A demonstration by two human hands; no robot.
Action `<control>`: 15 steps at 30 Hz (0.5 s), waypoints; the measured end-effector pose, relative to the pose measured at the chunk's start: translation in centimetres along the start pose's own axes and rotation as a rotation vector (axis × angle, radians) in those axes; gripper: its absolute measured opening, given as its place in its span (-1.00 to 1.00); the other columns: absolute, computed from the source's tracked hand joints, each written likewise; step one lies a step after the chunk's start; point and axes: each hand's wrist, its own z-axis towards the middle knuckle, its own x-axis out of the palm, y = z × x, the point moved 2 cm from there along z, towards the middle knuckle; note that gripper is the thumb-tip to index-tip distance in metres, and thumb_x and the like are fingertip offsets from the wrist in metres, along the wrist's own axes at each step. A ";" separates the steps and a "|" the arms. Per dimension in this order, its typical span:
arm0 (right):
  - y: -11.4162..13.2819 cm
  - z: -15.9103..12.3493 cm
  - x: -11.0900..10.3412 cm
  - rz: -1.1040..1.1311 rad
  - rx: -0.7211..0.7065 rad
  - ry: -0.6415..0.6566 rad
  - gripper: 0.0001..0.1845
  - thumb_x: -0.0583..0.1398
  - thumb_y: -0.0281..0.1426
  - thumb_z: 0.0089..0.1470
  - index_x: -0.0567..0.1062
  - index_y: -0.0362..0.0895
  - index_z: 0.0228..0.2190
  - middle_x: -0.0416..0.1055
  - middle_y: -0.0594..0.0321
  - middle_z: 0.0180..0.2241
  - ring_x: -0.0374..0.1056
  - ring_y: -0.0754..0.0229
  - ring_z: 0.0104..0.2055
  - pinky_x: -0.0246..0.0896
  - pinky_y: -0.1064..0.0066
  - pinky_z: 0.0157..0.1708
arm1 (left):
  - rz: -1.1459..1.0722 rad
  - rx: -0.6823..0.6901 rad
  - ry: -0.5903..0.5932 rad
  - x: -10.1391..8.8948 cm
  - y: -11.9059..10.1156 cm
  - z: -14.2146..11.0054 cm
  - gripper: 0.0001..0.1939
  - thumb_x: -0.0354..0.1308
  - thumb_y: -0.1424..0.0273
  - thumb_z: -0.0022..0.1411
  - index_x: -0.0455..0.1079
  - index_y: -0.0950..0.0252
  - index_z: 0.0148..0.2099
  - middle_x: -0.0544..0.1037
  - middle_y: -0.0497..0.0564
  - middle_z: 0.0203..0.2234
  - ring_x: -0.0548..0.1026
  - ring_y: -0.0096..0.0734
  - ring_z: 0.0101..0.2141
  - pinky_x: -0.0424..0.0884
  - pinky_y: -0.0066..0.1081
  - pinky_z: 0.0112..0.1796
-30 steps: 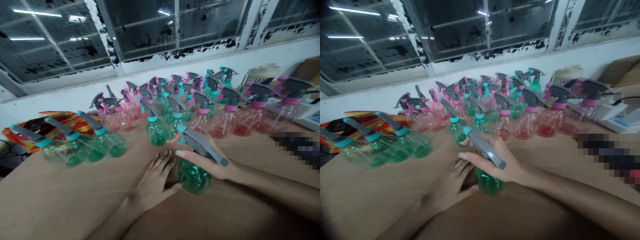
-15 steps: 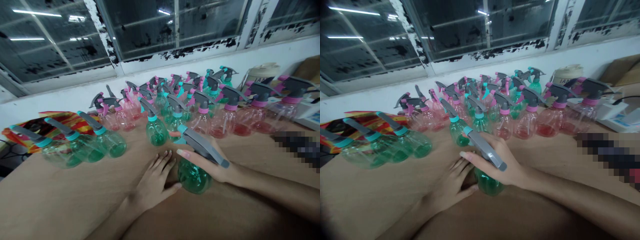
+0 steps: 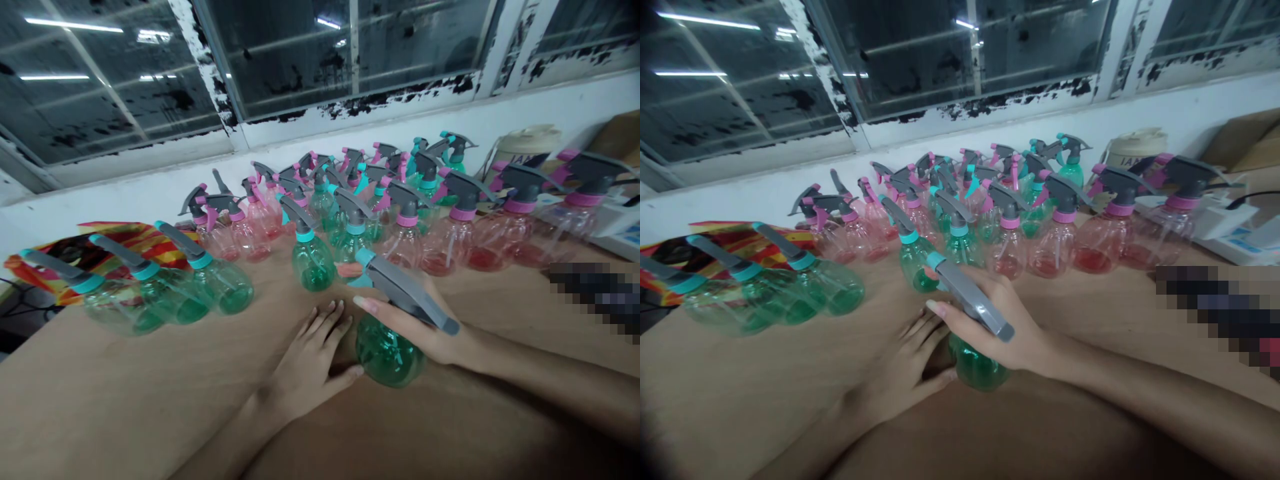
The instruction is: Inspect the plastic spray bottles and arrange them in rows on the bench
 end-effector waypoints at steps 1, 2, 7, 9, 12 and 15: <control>-0.1 0.0 0.0 0.037 0.024 0.010 -0.69 0.17 -0.25 0.09 0.48 -0.07 -0.13 0.47 0.27 -0.39 0.36 0.22 -0.48 0.29 0.34 -0.43 | 0.004 0.000 0.006 0.0 0.0 0.0 -0.31 0.04 0.04 0.26 0.09 0.40 0.25 0.20 0.24 0.21 0.11 -0.08 0.22 0.09 -0.07 0.16; -0.2 0.0 0.1 0.066 0.045 0.020 -0.66 0.18 -0.25 0.08 0.47 -0.07 -0.09 0.48 0.27 -0.39 0.36 0.23 -0.49 0.30 0.34 -0.43 | 0.006 0.000 0.011 0.0 -0.1 0.0 -0.30 0.03 0.03 0.26 0.09 0.41 0.25 0.20 0.25 0.21 0.11 -0.07 0.22 0.09 -0.07 0.16; -0.3 0.1 0.1 0.092 0.065 0.027 -0.78 0.15 -0.26 0.10 0.49 -0.08 -0.24 0.44 0.31 -0.47 0.28 0.28 -0.57 0.28 0.35 -0.45 | -0.006 -0.017 0.032 -0.2 -0.2 0.0 -0.29 0.03 0.02 0.26 0.08 0.42 0.26 0.20 0.25 0.21 0.09 -0.06 0.22 0.09 -0.04 0.15; -0.1 0.2 0.0 0.085 0.045 0.028 -0.81 0.16 -0.26 0.10 0.48 -0.09 -0.31 0.45 0.27 -0.41 0.33 0.26 -0.50 0.28 0.35 -0.42 | -0.023 -0.021 0.045 -0.4 -0.3 0.1 -0.29 0.03 0.02 0.26 0.08 0.40 0.27 0.19 0.23 0.21 0.08 -0.06 0.23 0.08 -0.03 0.16; 0.1 0.4 0.0 0.056 0.044 0.028 -0.82 0.16 -0.25 0.10 0.45 -0.11 -0.39 0.46 0.25 -0.38 0.38 0.21 -0.40 0.26 0.37 -0.42 | -0.036 -0.020 0.053 -0.6 -0.3 0.2 -0.29 0.03 0.03 0.27 0.07 0.41 0.27 0.15 0.24 0.23 0.07 -0.07 0.23 0.06 -0.04 0.16; 0.2 0.4 -0.1 0.014 0.035 0.012 -0.78 0.16 -0.25 0.10 0.42 -0.12 -0.48 0.38 0.29 -0.50 0.33 0.24 -0.45 0.20 0.41 -0.50 | -0.023 -0.013 0.059 -0.6 -0.4 0.1 -0.29 0.04 0.05 0.27 0.06 0.43 0.28 0.15 0.25 0.23 0.06 -0.09 0.23 0.05 -0.07 0.17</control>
